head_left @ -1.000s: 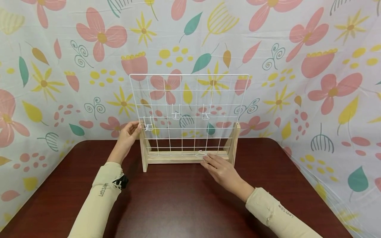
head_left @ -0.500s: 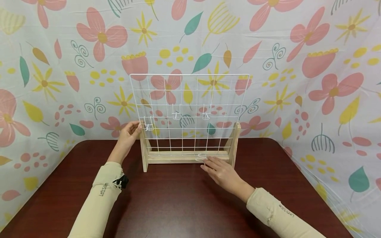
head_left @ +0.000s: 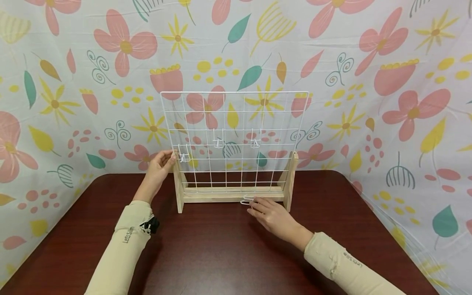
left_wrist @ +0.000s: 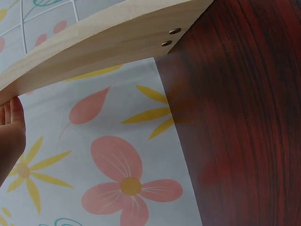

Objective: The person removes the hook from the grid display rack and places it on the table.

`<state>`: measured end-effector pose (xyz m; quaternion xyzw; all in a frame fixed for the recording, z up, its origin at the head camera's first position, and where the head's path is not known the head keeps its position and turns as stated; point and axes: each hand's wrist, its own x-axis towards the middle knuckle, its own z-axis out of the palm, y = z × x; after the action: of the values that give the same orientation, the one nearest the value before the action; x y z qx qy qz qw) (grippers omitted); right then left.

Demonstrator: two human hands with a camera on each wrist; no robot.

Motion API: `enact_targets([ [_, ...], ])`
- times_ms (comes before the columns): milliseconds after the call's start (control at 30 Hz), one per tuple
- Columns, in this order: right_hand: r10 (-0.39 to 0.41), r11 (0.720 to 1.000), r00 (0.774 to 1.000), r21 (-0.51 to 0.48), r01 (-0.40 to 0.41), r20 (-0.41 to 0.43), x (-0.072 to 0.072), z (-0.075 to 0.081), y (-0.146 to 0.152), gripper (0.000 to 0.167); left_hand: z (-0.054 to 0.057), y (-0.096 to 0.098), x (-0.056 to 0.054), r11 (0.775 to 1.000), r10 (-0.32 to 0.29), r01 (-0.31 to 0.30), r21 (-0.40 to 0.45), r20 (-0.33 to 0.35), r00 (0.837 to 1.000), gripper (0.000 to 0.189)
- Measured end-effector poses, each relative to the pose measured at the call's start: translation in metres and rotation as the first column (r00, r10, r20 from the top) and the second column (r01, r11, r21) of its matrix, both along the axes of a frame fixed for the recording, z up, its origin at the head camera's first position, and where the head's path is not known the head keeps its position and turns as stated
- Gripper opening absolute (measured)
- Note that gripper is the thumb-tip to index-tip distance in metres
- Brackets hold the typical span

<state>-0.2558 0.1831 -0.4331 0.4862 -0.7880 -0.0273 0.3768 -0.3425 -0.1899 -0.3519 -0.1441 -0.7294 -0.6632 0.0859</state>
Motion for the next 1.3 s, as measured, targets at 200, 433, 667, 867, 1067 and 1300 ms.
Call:
enact_targets([
  [200, -0.006, 0.999, 1.000, 0.045, 0.006, 0.018, 0.000, -0.002, -0.002, 0.028, 0.001, 0.000, 0.000, 1.000, -0.002, 0.002, -0.003, 0.006, 1.000, 0.043],
  [433, -0.045, 0.985, 0.999, 0.168, 0.046, -0.013, 0.000, -0.004, -0.004, 0.022, -0.001, -0.001, -0.001, 1.000, 0.000, 0.000, -0.009, 0.000, 1.000, 0.043],
  [667, -0.100, 0.962, 0.995, 0.255, 0.095, 0.006, 0.001, -0.007, -0.005, 0.020, -0.003, -0.003, -0.001, 1.000, -0.004, 0.004, -0.012, -0.009, 1.000, 0.045],
  [867, -0.118, 0.958, 0.993, 0.265, 0.111, 0.010, 0.001, -0.008, -0.005, 0.018, -0.002, -0.003, -0.001, 1.000, -0.002, 0.002, -0.016, -0.016, 1.000, 0.045],
  [1067, -0.119, 0.957, 0.993, 0.269, 0.109, 0.022, 0.000, -0.010, -0.004, 0.017, -0.001, -0.001, 0.000, 1.000, 0.000, 0.000, -0.001, -0.001, 1.000, 0.042],
  [1300, -0.113, 0.962, 0.993, 0.254, 0.101, 0.032, 0.001, -0.012, -0.005, 0.019, 0.000, -0.001, 0.000, 1.000, -0.001, 0.001, -0.001, -0.008, 1.000, 0.042],
])
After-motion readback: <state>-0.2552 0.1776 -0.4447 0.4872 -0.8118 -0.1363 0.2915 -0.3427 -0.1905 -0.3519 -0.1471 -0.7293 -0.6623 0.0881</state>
